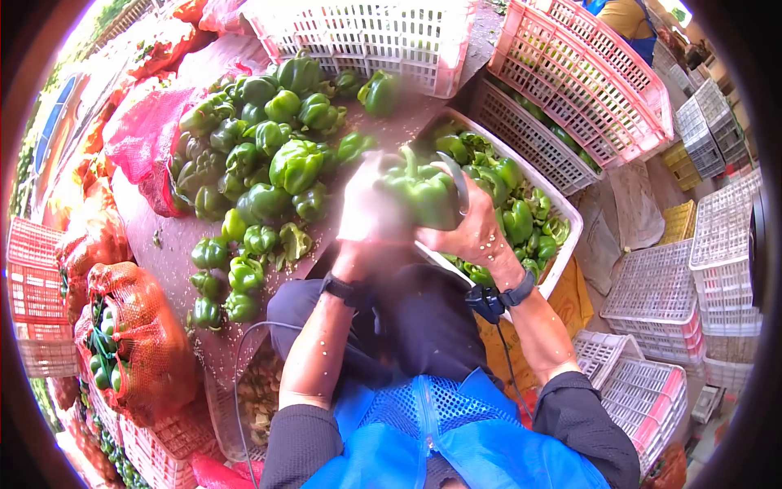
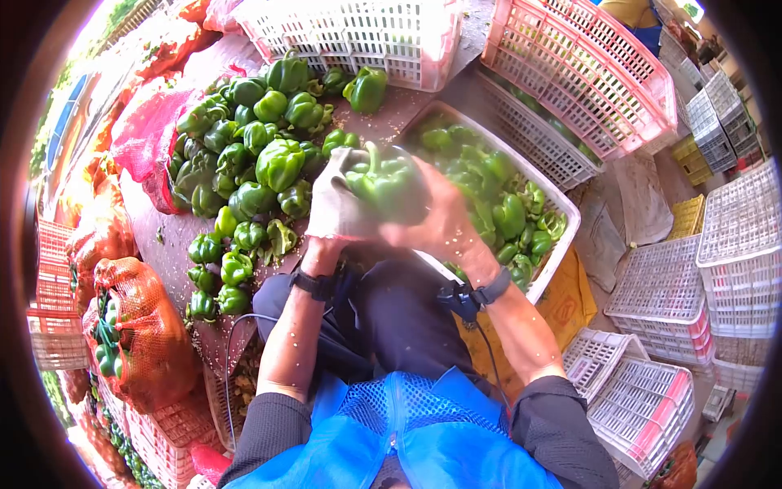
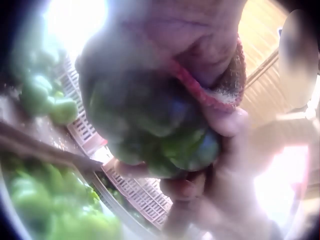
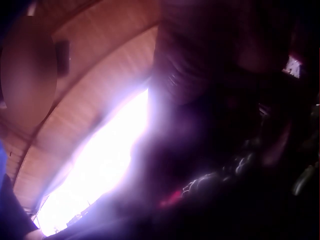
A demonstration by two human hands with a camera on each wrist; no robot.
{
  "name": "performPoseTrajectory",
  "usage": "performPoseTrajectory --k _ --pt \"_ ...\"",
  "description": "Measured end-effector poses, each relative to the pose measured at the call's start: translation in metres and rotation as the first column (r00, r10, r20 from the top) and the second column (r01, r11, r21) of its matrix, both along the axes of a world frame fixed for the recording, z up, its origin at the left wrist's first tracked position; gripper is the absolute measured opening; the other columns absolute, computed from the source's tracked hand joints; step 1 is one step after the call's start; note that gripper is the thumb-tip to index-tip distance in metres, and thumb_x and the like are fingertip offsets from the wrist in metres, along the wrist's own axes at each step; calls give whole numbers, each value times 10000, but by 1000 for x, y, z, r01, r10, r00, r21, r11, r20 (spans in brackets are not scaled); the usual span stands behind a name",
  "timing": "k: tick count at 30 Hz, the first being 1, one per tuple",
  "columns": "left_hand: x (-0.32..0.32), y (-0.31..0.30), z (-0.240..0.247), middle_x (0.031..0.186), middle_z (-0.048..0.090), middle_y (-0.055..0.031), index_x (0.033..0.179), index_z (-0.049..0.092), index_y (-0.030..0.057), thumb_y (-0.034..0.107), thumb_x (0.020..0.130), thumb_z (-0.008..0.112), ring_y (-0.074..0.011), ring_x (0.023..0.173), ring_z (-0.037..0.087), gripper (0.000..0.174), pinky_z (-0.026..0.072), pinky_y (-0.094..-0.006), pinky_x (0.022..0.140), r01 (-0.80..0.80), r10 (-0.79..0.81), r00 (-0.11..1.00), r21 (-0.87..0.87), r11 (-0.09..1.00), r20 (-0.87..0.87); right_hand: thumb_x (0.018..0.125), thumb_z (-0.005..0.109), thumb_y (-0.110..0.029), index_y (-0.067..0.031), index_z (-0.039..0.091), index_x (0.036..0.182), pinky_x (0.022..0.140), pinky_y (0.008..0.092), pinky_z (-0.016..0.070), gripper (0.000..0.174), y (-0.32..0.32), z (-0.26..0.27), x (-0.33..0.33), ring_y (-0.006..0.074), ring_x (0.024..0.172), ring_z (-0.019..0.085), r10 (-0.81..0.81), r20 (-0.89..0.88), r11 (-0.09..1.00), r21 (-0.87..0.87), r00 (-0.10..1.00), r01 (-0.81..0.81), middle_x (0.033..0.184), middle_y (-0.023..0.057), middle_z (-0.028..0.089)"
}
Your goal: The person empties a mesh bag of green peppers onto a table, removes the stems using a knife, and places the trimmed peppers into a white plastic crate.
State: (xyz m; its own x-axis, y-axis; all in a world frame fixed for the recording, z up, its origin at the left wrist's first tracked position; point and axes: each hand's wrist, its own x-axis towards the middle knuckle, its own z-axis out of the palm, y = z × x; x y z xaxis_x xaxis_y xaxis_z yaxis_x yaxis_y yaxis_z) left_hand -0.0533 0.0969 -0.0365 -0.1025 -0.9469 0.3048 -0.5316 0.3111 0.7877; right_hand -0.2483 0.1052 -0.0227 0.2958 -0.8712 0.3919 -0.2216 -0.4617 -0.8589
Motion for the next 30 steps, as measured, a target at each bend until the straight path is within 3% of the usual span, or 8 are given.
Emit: performPoseTrajectory --k 5,8,11,18,20,24,29,30 --pt "8 -8 -7 1041 699 -177 1133 674 24 47 679 710 -265 1010 664 456 522 -343 864 -44 45 998 38 998 -38 649 885 -244 27 518 1368 914 310 527 851 2 -2 1 143 997 655 86 101 982 158 991 -101 1131 104 684" --pt "4 -4 -9 958 684 -146 1083 660 31 27 624 723 -256 893 669 464 534 -337 797 22 -17 933 9 1000 -358 653 885 -206 19 518 1368 909 304 523 834 -6 2 3 123 992 640 113 86 985 121 990 -123 1091 67 689" --pt "17 0 -7 885 676 -47 1038 651 68 56 635 752 -144 722 639 416 524 -300 641 154 -140 963 -47 987 229 653 871 -230 13 521 1378 953 301 479 841 -1 15 2 124 1045 598 170 134 935 291 976 -203 1143 47 654" --pt "14 -1 -29 920 692 -44 1081 645 76 81 732 753 -111 751 657 365 527 -267 623 197 -189 948 -4 980 256 711 817 -137 0 589 1306 886 279 507 651 -10 -4 -7 106 982 621 263 160 919 260 951 -297 1081 20 677" --pt "14 -14 -65 969 703 -49 1115 645 54 82 870 699 -118 804 676 252 557 -264 658 187 34 845 356 916 -533 723 799 -129 -6 603 1288 863 278 511 611 -10 -5 -11 104 957 624 251 193 914 275 949 -297 1060 17 677" --pt "9 -18 -67 1013 707 -64 1132 649 18 90 968 619 -138 838 686 181 580 -275 698 195 62 838 404 894 -542 750 749 -95 -11 636 1235 789 273 518 505 -12 -7 -15 96 872 624 175 244 887 381 954 -260 998 9 676" --pt "7 -14 -75 1018 712 -81 1147 652 -14 187 1008 588 -159 828 697 253 590 -290 700 447 208 299 329 832 -931 760 704 -150 -24 664 906 612 262 446 197 -11 -31 -23 93 705 578 59 453 832 470 889 -295 779 5 630" --pt "14 -22 -83 1075 706 -101 1205 634 9 261 1024 571 -186 900 702 316 599 -329 776 478 171 332 322 817 -928 776 710 -161 -37 653 936 591 262 439 210 -13 -37 -24 88 685 566 43 464 810 502 885 -302 779 -4 616"
